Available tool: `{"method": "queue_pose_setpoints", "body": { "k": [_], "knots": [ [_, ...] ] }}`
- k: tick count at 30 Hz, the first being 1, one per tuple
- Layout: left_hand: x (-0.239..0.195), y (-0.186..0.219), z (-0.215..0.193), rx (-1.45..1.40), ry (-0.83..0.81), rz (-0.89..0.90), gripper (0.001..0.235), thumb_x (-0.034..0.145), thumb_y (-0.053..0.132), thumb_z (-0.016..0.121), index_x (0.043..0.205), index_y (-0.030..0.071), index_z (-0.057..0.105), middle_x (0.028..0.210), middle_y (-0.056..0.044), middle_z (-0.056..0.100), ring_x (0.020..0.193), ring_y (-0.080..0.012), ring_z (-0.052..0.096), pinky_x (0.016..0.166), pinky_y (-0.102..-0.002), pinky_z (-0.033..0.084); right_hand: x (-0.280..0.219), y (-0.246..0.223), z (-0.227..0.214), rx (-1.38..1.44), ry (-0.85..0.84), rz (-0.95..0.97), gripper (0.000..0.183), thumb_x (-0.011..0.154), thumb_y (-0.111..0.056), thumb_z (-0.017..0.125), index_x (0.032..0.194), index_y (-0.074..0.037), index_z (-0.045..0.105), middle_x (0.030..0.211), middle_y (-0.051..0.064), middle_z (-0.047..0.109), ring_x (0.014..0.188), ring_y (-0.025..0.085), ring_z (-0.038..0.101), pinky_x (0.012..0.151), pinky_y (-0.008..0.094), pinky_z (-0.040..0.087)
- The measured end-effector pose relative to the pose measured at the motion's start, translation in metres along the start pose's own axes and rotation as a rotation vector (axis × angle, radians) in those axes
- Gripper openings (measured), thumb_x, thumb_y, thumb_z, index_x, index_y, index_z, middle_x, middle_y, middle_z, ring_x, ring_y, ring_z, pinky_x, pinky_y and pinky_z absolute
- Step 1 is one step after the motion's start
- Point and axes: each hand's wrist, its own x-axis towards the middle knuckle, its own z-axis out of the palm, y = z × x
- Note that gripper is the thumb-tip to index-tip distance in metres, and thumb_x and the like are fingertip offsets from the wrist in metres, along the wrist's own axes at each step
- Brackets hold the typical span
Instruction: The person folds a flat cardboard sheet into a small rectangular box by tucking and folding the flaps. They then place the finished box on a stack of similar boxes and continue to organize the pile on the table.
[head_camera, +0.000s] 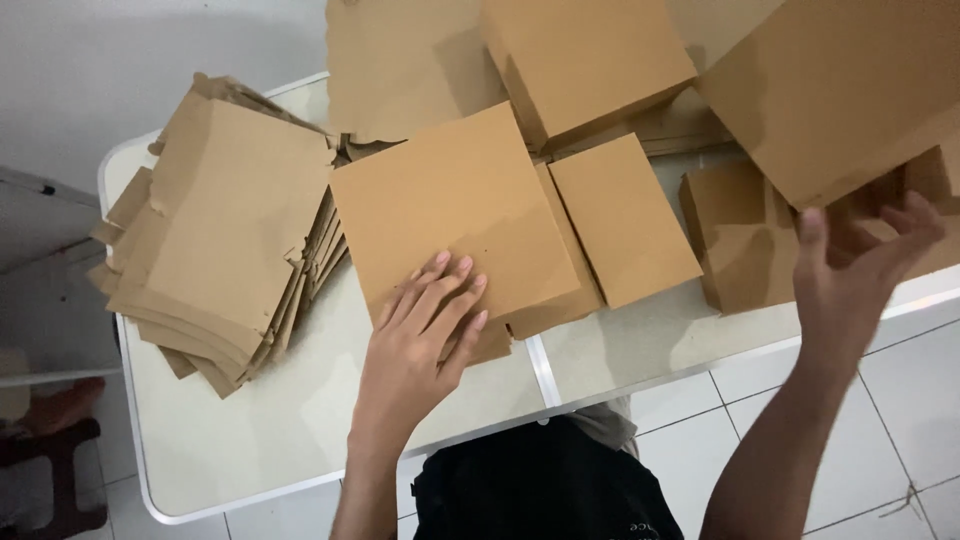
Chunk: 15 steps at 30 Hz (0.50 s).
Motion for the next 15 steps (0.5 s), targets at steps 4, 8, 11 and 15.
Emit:
{"method": "queue_pose_setpoints", "body": {
  "k": [4,8,11,15],
  "knots": [
    [0.002,0.003,0.0,0.026,0.012,0.022,0.023,0.102,0.016,0.061,0.123,0.008,0.068,0.132,-0.005,0.066,0.134,-0.027,0.056,0.11,-0.04,0.044,0.009,0.029,0.016,0.243,0.03,0.121,0.03,0.123,-0.023,0.043,0.138,-0.015,0.019,0.135,0.032,0.046,0.128,0.038,0.048,0.101,0.048,0.049],
    [0.006,0.011,0.003,0.122,0.018,0.012,0.019,0.101,0.011,0.061,0.117,0.006,0.069,0.123,-0.007,0.067,0.13,-0.0276,0.058,0.111,-0.043,0.043,0.009,0.041,0.033,0.23,0.058,0.025,0.046,0.121,-0.019,0.053,0.145,-0.015,0.014,0.142,0.035,0.05,0.128,0.042,0.057,0.102,0.048,0.052],
    [0.019,0.018,0.012,0.173,0.049,0.042,0.012,0.101,0.012,0.06,0.104,0.004,0.068,0.116,-0.009,0.066,0.125,-0.0275,0.061,0.11,-0.045,0.044,0.015,0.033,0.034,0.271,0.096,0.086,0.054,0.117,-0.023,0.056,0.148,-0.016,0.014,0.142,0.032,0.054,0.121,0.038,0.064,0.099,0.044,0.054],
    [0.031,0.028,0.013,0.112,0.038,0.13,0.009,0.1,0.009,0.062,0.098,0.001,0.067,0.114,-0.013,0.061,0.118,-0.0285,0.063,0.086,-0.041,0.052,0.026,0.03,0.043,0.386,0.105,0.069,0.057,0.118,-0.024,0.055,0.15,-0.017,0.009,0.157,0.028,0.042,0.145,0.035,0.049,0.119,0.044,0.043]
  ]
}}
